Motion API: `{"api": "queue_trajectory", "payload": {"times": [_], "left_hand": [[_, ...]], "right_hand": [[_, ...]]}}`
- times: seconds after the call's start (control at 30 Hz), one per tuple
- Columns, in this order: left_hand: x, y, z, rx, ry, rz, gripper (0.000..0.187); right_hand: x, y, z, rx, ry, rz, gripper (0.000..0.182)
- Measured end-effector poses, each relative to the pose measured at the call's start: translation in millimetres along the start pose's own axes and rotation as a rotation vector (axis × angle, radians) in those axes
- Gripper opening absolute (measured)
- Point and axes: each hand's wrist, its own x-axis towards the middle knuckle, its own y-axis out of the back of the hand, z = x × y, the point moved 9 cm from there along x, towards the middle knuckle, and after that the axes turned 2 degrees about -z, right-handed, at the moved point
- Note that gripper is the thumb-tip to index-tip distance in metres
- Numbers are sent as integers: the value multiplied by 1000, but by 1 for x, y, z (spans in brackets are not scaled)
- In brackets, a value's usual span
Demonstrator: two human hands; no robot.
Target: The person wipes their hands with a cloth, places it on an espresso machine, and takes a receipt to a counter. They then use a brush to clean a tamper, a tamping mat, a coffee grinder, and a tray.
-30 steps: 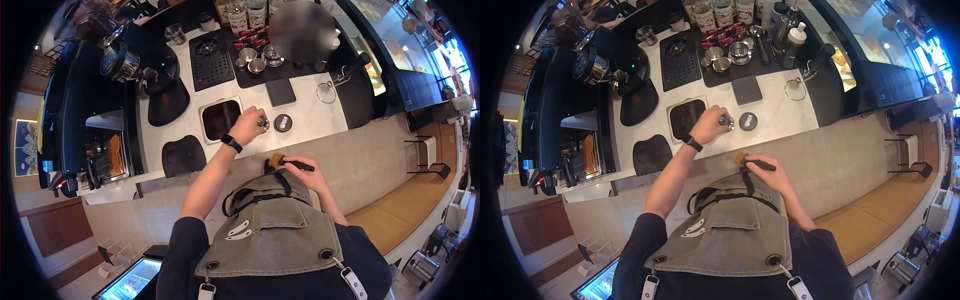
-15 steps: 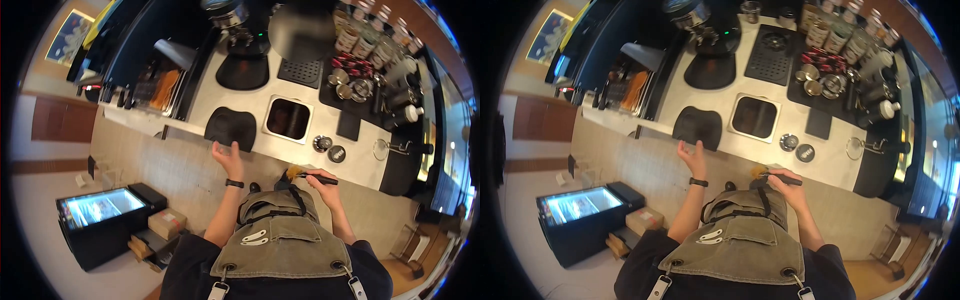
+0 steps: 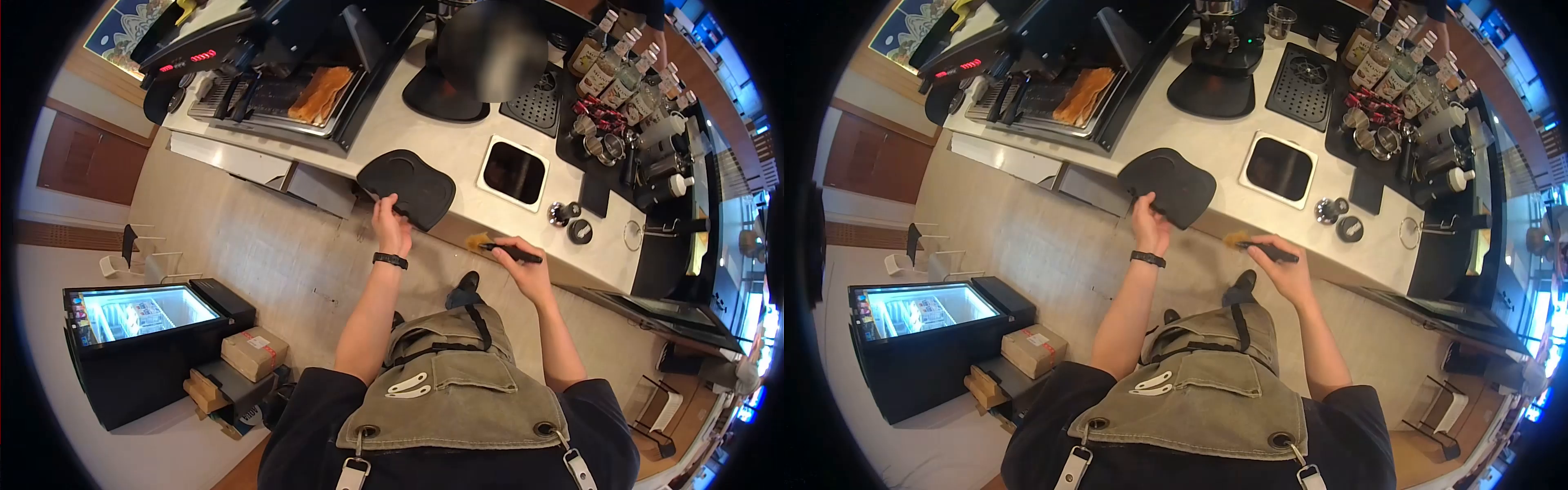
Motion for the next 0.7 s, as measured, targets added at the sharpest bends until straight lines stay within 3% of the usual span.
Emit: {"api": "queue_trajectory", "payload": {"times": [0.1, 0.2, 0.23, 0.3, 0.33, 0.43, 0.47, 0.53, 0.6, 0.7], "left_hand": [[-31, 21, 60, -31, -91, -80, 15], [-74, 60, 118, -104, -105, -153, 25], [-91, 76, 137, -95, -125, -130, 26], [-122, 113, 171, -79, -169, -75, 27], [-131, 136, 183, -91, -198, -89, 27], [-166, 185, 224, -9, -297, -28, 26], [-177, 195, 236, -37, -296, -10, 26], [-190, 230, 248, -62, -319, 3, 27], [-198, 248, 261, -92, -320, 0, 28], [-219, 259, 278, -136, -304, 2, 31]], "right_hand": [[-8, -49, -43, 132, -73, -18, 21], [-29, -134, -105, 206, 65, -139, 19], [-36, -165, -122, 250, 125, -192, 19], [-51, -241, -144, 26, 386, -472, 22], [-30, -277, -107, 160, 570, -301, 23], [16, -300, -61, -55, -33, -59, 19], [4, -322, -75, 81, 26, -147, 17], [-64, -371, -158, 93, 533, -462, 16], [-83, -402, -170, 48, 697, -669, 14], [-14, -388, -116, -23, 130, -274, 7]]}}
